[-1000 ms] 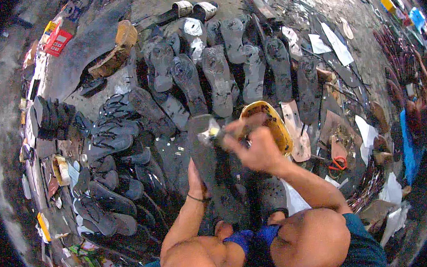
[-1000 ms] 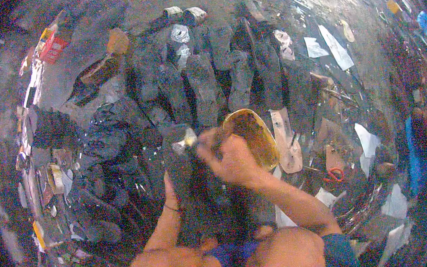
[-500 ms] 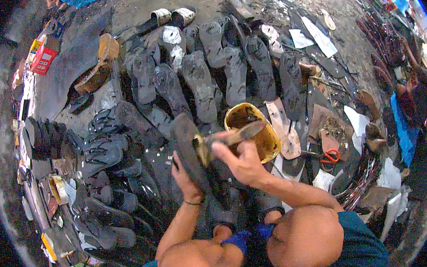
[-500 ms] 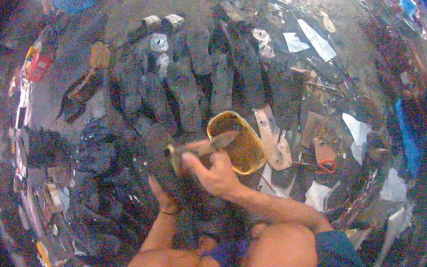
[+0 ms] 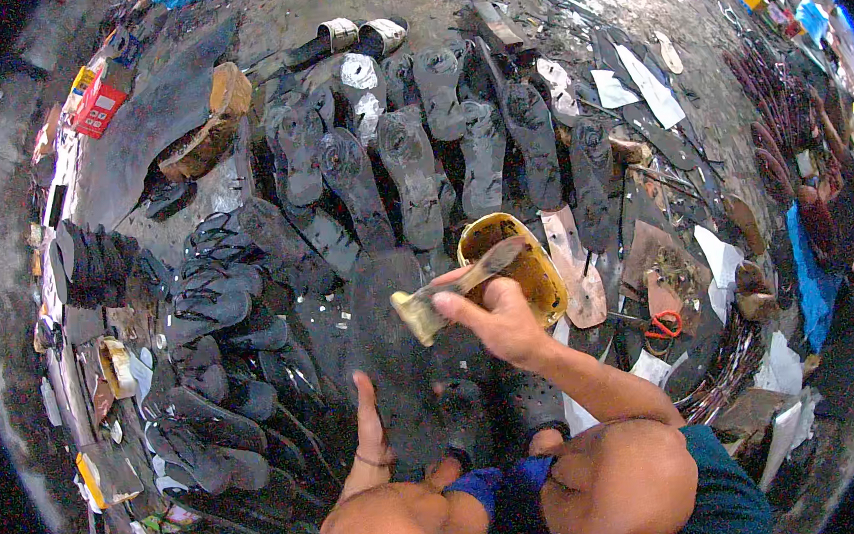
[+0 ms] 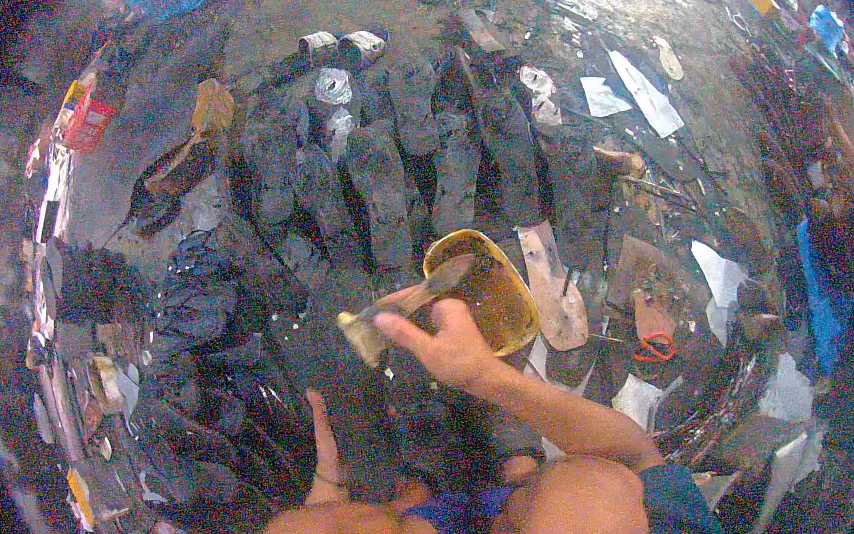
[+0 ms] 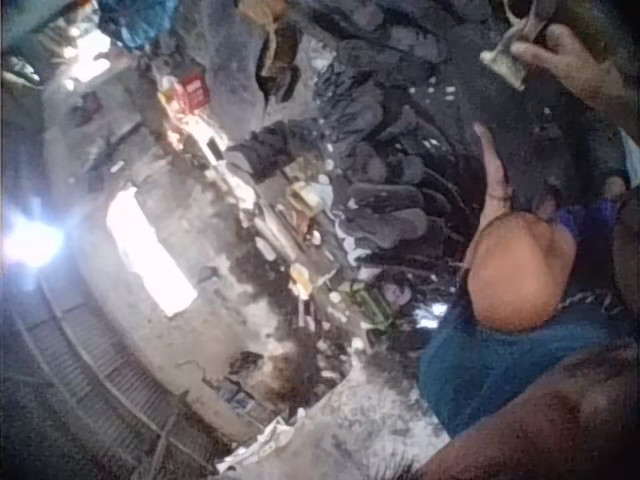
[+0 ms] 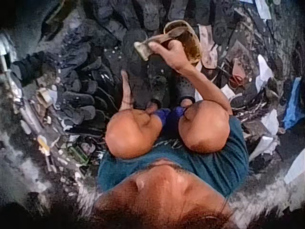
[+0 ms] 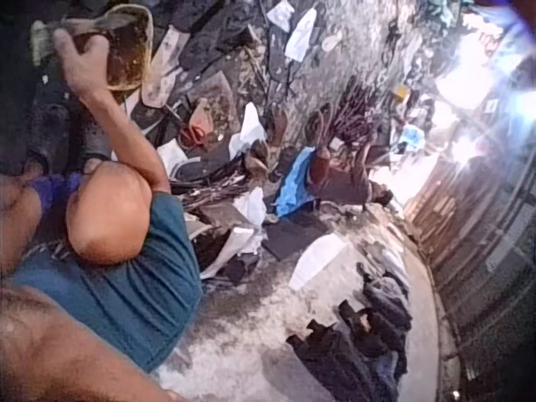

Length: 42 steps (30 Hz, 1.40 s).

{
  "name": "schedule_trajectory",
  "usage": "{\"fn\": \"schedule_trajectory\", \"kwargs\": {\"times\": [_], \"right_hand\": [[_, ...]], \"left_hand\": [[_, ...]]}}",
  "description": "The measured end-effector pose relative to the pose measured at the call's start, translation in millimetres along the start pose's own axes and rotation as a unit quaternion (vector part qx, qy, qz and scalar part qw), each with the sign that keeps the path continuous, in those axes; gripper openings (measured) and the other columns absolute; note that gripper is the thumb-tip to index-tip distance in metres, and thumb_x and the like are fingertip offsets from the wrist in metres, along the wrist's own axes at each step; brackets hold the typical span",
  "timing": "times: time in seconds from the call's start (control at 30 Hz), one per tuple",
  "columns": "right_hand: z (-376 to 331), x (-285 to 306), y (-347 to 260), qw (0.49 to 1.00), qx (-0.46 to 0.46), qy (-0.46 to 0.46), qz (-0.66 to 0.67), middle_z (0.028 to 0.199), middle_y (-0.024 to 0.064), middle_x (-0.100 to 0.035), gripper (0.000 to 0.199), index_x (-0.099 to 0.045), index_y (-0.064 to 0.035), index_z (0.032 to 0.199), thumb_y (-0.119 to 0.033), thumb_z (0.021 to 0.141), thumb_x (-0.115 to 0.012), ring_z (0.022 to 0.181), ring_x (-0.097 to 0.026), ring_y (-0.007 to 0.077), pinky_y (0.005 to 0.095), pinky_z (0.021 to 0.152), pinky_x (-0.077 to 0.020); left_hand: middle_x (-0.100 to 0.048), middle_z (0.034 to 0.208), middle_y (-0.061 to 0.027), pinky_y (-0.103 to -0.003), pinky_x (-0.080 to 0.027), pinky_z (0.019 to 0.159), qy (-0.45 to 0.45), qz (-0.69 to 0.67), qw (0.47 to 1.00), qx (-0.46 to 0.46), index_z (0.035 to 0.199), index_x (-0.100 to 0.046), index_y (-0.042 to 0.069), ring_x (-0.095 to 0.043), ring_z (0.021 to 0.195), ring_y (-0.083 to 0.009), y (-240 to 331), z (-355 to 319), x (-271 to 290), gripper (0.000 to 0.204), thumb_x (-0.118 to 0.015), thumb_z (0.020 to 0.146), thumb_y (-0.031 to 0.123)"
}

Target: The person sits on the ground and repeatedly applies glue to the soles of multiple black sandals using a brush. They dip the brush into a yellow container, spread the adhesive on each sandal, and place the treated sandals back on the floor.

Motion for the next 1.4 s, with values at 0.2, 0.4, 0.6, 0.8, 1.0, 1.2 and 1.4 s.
{"fn": "schedule_trajectory", "kwargs": {"times": [0.2,0.4,0.6,0.8,1.0,1.2,1.4], "right_hand": [[-5,-22,-26,0.932,0.229,0.044,-0.279,0.1,0.0134,-0.073,0.021,-0.072,-0.0046,0.098,-0.021,0.086,-0.076,0.089,-0.071,0.0266,0.0375,0.081,-0.0544],[-8,-37,-27,0.964,0.165,-0.075,-0.196,0.094,0.0076,-0.073,0.018,-0.069,-0.0019,0.105,-0.015,0.092,-0.071,0.085,-0.068,0.0202,0.0338,0.078,-0.0541],[1,-16,-29,0.971,0.167,0.025,-0.172,0.098,0.0097,-0.073,0.021,-0.07,-0.0014,0.104,-0.017,0.089,-0.073,0.095,-0.067,0.018,0.0345,0.088,-0.0516],[28,30,-2,0.97,0.076,0.097,-0.207,0.093,0.0087,-0.073,0.021,-0.069,-0.0006,0.101,-0.018,0.09,-0.073,0.088,-0.069,0.0201,0.0374,0.082,-0.0538],[-13,-12,-29,0.968,0.084,-0.062,-0.229,0.09,0.007,-0.071,0.02,-0.068,-0.0016,0.099,-0.017,0.089,-0.073,0.081,-0.067,0.0146,0.0324,0.074,-0.0544],[-11,21,45,0.981,-0.089,-0.084,-0.154,0.095,0.0062,-0.072,0.034,-0.069,-0.0015,0.101,-0.033,0.09,-0.076,0.091,-0.067,0.0173,0.036,0.085,-0.0532],[63,93,14,0.992,-0.08,0.067,-0.072,0.094,0.0062,-0.072,0.028,-0.07,-0.0011,0.104,-0.027,0.092,-0.074,0.083,-0.067,0.0136,0.0318,0.076,-0.054]], "left_hand": [[-0.065,0.125,-0.0122,-0.044,-0.051,0.098,-0.194,-0.005,0.976,-0.103,0.136,-0.054,0.004,-0.064,0.11,-0.028,57,88,-9,0.081,-0.046,0.093,0.072],[-0.07,0.112,-0.0095,-0.037,-0.055,0.088,-0.238,-0.085,0.967,0.04,0.126,-0.061,0.002,-0.069,0.097,-0.023,36,84,-22,0.078,-0.051,0.091,0.071],[-0.07,0.106,-0.006,-0.035,-0.056,0.083,-0.063,0.058,0.99,-0.114,0.12,-0.063,0.006,-0.068,0.093,-0.0202,44,98,-13,0.073,-0.052,0.091,0.072],[-0.067,0.111,-0.0088,-0.041,-0.056,0.082,-0.051,0.002,0.982,-0.181,0.124,-0.06,0.005,-0.067,0.096,-0.024,59,76,-54,0.074,-0.049,0.092,0.072],[-0.071,0.11,-0.0117,-0.038,-0.058,0.078,0.021,0.069,0.98,-0.184,0.122,-0.062,0.004,-0.069,0.088,-0.0239,46,101,-17,0.076,-0.05,0.091,0.073],[-0.064,0.126,-0.0109,-0.036,-0.053,0.093,-0.036,0.082,0.984,-0.154,0.134,-0.057,0.002,-0.064,0.108,-0.0226,58,93,-47,0.07,-0.056,0.096,0.061],[-0.046,0.145,-0.0217,-0.046,-0.037,0.111,0.31,0.857,0.232,-0.339,0.142,-0.043,-0.001,-0.043,0.134,-0.0376,227,89,87,0.079,-0.077,0.072,0.015]]}}
Point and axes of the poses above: each hand's wrist, its own z-axis towards the middle knuckle, its own x-axis out of the back of the hand, y = z × x, the point moved 3 cm from there along z, towards the middle knuckle
